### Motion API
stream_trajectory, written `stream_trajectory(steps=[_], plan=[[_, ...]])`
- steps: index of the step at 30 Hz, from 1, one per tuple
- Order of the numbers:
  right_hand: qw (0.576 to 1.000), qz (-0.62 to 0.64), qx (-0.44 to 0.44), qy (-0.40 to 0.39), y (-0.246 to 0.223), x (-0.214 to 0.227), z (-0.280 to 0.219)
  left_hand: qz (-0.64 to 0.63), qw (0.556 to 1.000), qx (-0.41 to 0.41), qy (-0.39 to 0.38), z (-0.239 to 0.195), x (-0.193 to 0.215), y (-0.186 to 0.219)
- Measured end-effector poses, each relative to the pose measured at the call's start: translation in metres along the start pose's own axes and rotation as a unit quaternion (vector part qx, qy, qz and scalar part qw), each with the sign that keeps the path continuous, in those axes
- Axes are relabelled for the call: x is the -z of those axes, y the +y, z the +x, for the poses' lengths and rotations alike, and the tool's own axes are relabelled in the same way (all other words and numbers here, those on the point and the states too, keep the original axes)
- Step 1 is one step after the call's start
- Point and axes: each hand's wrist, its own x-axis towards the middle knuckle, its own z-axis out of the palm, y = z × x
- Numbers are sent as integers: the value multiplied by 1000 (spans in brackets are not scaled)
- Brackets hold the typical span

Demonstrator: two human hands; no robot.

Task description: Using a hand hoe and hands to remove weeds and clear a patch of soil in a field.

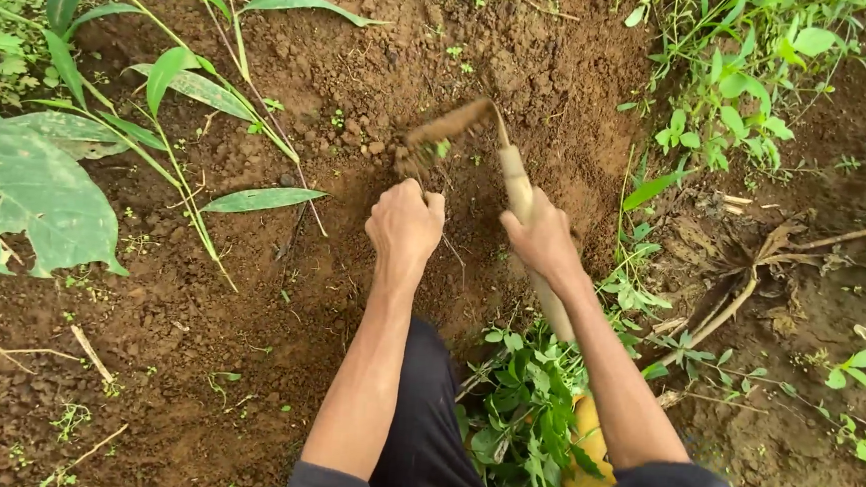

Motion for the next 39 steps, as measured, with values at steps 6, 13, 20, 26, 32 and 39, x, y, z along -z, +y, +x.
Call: stream_trajectory(steps=[6,13,20,26,32,39], plan=[[995,-84,-28,-36,111,33,-8,-40,999,-25,22,-22,13,11],[994,89,35,44,54,24,19,-117,992,-43,27,-27,16,4],[979,115,167,4,-107,-61,21,-205,938,-4,280,-34,41,-26],[974,-19,217,-54,-141,-95,-27,-254,866,36,429,-32,59,-52],[981,-152,116,-34,2,-40,-5,-227,888,16,399,-32,71,-57],[999,-38,4,10,100,18,4,-229,952,-38,202,-13,38,-21]])
